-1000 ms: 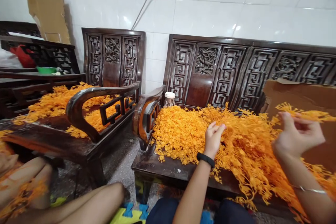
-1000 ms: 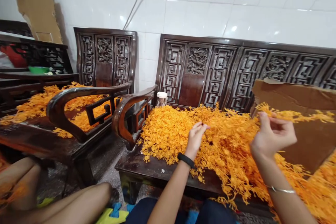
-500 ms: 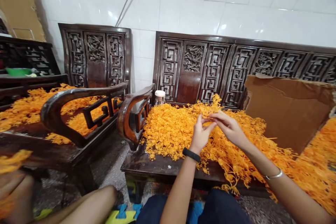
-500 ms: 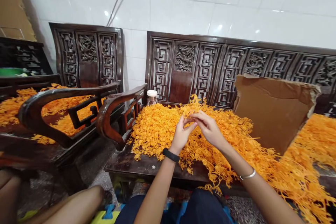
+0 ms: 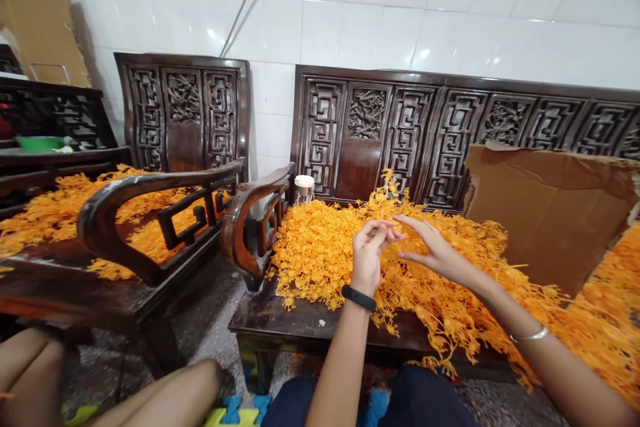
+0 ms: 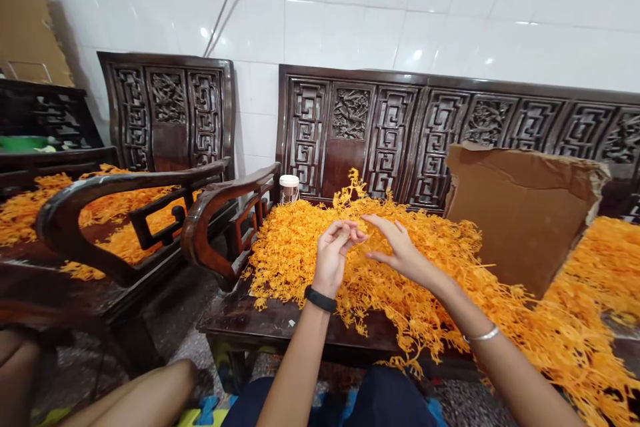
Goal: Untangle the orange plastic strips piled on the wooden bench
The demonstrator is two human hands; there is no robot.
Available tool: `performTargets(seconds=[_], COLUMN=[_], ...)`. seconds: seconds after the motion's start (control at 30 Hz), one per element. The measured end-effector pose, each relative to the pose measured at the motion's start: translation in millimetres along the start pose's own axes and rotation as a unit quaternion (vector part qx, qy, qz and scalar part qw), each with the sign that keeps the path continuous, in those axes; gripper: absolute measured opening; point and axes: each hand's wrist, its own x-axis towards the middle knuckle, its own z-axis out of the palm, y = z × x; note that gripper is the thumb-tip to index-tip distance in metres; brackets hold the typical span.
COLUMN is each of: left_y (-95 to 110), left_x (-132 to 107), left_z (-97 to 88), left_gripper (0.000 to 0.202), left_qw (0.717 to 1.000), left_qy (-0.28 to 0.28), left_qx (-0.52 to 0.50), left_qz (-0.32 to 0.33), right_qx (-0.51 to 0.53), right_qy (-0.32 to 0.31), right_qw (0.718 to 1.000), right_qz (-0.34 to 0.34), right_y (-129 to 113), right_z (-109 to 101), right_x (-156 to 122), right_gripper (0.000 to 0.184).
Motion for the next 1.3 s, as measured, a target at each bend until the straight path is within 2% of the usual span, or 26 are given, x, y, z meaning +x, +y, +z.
performTargets(seconds=[0.1,0.17,0.27,0.47,0.57,0.63,0.8,0.87,1.03,1.17,1.3], left_y=[2,4,6,2,-1,-1,5,6,5,3,5], left_x=[-1,-2,-5,-9,-10,-11,-15,-16,-17,-18,-20], left_z=[0.5,1.6,4.6,10.3,11.9,12.5,11.7,11.1,11.2,12.3,10.9], left_gripper=[0.019,0.019,0.018,0.017,0.018,0.019,0.02,0.02,0.021,0.022,0.022], left_qw=[0.999,0.998,0.996,0.995,0.996,0.996,0.995,0.995,0.997,0.998,0.997], left_qy=[-0.006,-0.001,0.02,0.049,0.051,0.052,0.064,0.063,0.05,0.052,0.078], left_qx=[0.033,0.047,0.06,0.06,0.06,0.063,0.069,0.069,0.054,0.043,0.022], left_qz=[0.013,0.033,0.055,0.058,0.049,0.043,0.031,0.029,0.023,0.011,-0.001], right_qx=[-0.007,-0.031,-0.096,-0.256,-0.293,-0.285,-0.23,-0.217,-0.189,-0.256,-0.348], right_qy=[-0.013,0.005,0.044,0.032,0.029,0.026,-0.021,-0.033,0.021,0.025,0.027], right_qw=[1.0,0.999,0.991,0.953,0.939,0.941,0.963,0.968,0.98,0.966,0.935], right_qz=[-0.021,-0.042,-0.081,-0.159,-0.177,-0.179,-0.137,-0.117,-0.053,-0.025,0.065], right_y=[24,36,47,65,70,73,82,87,97,98,97], right_z=[2,-1,-8,-17,-21,-24,-27,-31,-48,-55,-52], right_x=[3,7,10,12,14,15,11,8,4,13,24], right_gripper=[0.043,0.036,0.033,0.03,0.031,0.031,0.028,0.032,0.028,0.027,0.023])
